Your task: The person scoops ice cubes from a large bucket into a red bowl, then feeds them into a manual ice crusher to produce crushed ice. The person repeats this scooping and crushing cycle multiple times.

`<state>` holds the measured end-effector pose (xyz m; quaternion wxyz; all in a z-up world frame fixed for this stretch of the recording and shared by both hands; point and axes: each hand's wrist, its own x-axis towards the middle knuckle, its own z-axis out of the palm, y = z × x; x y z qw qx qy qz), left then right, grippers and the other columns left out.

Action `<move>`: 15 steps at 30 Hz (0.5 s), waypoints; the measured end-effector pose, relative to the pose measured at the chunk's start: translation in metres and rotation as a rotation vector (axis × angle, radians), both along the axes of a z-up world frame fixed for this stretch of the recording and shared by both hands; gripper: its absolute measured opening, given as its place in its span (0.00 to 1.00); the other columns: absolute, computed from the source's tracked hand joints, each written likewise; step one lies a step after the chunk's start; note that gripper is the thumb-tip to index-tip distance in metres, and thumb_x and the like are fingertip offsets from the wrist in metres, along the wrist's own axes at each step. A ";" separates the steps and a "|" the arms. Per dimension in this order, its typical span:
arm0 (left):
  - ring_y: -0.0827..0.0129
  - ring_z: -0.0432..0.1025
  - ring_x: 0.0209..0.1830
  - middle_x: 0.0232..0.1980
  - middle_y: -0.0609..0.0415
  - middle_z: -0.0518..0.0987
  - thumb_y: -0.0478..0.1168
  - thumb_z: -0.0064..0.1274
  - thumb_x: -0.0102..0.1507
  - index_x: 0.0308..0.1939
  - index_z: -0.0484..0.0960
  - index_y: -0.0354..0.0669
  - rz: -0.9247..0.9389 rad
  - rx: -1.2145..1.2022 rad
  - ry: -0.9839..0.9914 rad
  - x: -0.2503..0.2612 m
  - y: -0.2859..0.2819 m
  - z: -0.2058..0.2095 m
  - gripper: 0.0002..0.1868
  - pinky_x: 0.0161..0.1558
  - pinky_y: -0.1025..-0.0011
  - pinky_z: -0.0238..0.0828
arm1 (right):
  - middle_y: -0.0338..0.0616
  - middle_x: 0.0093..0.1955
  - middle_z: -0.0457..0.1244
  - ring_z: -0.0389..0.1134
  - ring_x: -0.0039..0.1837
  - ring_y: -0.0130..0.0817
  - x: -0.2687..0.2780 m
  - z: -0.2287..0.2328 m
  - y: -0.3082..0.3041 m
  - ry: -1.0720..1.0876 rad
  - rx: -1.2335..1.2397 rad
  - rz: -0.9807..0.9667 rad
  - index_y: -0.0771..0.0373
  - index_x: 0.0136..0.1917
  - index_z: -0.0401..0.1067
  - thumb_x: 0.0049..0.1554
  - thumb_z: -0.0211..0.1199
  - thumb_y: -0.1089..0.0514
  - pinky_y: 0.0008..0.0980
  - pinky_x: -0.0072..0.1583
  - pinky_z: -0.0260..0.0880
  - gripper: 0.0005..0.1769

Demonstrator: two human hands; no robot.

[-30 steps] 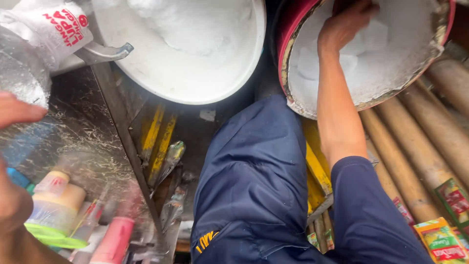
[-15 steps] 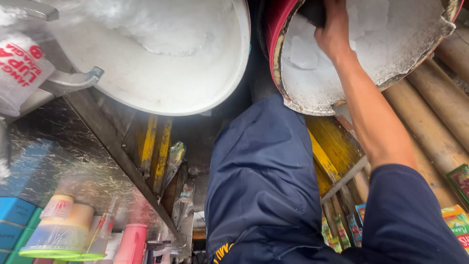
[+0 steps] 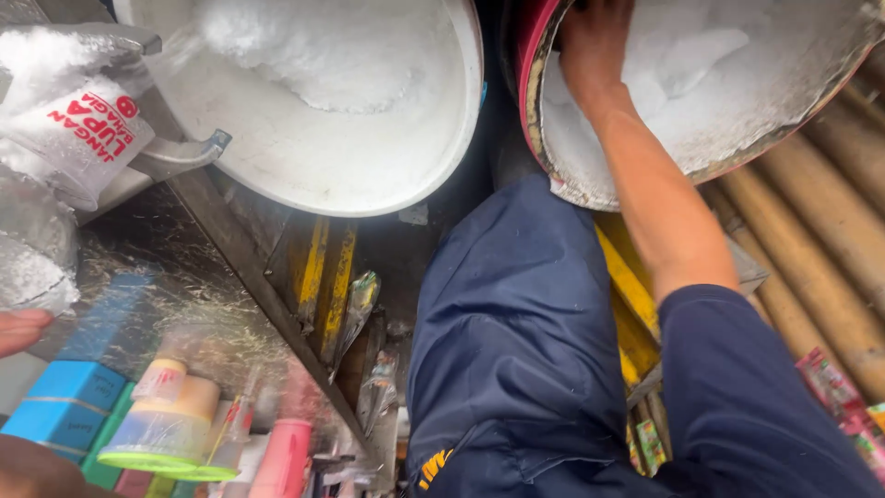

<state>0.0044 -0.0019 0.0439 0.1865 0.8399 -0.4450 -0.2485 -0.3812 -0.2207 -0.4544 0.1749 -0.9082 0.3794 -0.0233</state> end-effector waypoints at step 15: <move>0.58 0.71 0.55 0.53 0.42 0.80 0.34 0.35 0.64 0.51 0.78 0.27 0.010 -0.106 -0.072 -0.003 0.005 0.026 0.19 0.66 0.70 0.67 | 0.55 0.66 0.63 0.69 0.62 0.49 -0.009 0.044 -0.087 0.117 1.081 -0.194 0.63 0.72 0.65 0.46 0.50 0.78 0.49 0.55 0.77 0.40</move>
